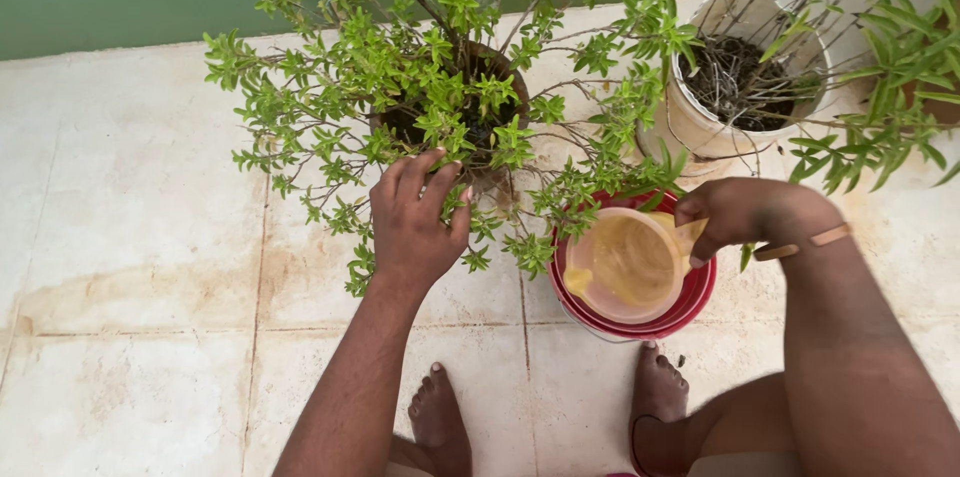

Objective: The person repeatedly scoops water from a red bucket using a yellow plastic jug and pours it onto a potted plant. The person uses their left hand to hold the plant steady while pouring with the right hand.

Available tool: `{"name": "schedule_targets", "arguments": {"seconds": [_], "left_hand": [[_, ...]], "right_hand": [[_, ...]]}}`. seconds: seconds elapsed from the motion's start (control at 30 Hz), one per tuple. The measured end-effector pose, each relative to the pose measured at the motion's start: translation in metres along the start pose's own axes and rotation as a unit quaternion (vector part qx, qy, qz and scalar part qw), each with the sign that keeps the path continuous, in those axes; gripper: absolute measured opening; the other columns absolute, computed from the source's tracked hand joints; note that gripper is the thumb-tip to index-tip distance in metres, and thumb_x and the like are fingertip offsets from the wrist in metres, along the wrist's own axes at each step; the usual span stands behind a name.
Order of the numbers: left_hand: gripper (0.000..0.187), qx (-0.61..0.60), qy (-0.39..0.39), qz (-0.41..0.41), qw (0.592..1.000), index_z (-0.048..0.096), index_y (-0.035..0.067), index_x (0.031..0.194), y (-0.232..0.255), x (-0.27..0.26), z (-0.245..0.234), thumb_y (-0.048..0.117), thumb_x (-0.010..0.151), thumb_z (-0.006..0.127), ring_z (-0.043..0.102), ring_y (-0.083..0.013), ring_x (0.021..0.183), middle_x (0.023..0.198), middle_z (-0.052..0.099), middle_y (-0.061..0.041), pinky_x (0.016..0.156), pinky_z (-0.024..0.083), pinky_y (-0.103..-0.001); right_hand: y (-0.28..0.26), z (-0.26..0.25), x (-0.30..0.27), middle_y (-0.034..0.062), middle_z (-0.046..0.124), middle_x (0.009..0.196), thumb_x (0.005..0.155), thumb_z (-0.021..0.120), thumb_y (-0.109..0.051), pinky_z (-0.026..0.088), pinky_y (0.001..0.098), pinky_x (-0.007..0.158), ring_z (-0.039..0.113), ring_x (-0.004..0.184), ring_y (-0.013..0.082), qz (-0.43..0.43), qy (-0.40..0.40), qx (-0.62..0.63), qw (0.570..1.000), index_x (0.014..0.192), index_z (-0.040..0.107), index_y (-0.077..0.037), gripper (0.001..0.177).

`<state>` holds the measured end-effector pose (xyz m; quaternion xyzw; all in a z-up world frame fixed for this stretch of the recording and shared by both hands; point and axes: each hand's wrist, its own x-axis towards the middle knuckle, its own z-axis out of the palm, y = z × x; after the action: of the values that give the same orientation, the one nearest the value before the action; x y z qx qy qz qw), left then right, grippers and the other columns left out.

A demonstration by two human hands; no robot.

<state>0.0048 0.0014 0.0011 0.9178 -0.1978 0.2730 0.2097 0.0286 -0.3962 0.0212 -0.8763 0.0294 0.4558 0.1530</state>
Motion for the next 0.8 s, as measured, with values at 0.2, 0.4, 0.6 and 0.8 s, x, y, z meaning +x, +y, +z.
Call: {"name": "schedule_targets", "arguments": {"seconds": [0.2,0.4,0.6,0.8], "left_hand": [[0.04,0.005,-0.002,0.001,1.0,0.067,0.01,0.122,0.002,0.0,-0.001,0.016,0.084,0.075,0.053,-0.032,0.128,0.134,0.062,-0.008,0.105,0.042,-0.048],[0.037,0.002,0.007,0.001,1.0,0.068,0.01,0.121,0.001,0.001,-0.002,0.016,0.085,0.075,0.053,-0.0313,0.127,0.132,0.062,-0.008,0.105,0.042,-0.048],[0.033,-0.002,0.028,0.004,1.0,0.069,0.01,0.119,0.001,0.004,-0.004,0.016,0.087,0.076,0.055,-0.0296,0.124,0.13,0.064,-0.006,0.105,0.043,-0.044],[0.025,-0.005,0.021,0.003,1.0,0.072,0.009,0.111,-0.005,0.0,-0.002,0.02,0.089,0.077,0.056,-0.0293,0.124,0.13,0.066,-0.007,0.105,0.044,-0.044]], "right_hand": [[0.002,-0.025,-0.052,0.0044,0.077,0.088,0.074,0.094,-0.028,0.057,0.0351,0.078,0.068,0.088,0.0179,-0.092,0.019,0.053,0.994,0.104,0.074,-0.013,0.039],[0.03,-0.036,-0.062,0.0093,0.077,0.092,0.079,0.082,-0.008,0.064,0.0373,0.078,0.075,0.086,0.0179,-0.288,-0.02,0.234,0.928,0.11,0.07,-0.005,0.033],[0.065,-0.038,-0.055,0.0156,0.074,0.103,0.086,0.074,0.004,0.063,0.0359,0.08,0.073,0.092,0.0216,-0.487,0.066,0.347,0.798,0.116,0.07,0.008,0.03],[0.042,-0.021,-0.069,0.0123,0.074,0.095,0.092,0.072,0.003,0.057,0.0287,0.075,0.07,0.086,0.0152,-0.395,0.239,0.448,0.766,0.12,0.068,0.008,0.029]]}}
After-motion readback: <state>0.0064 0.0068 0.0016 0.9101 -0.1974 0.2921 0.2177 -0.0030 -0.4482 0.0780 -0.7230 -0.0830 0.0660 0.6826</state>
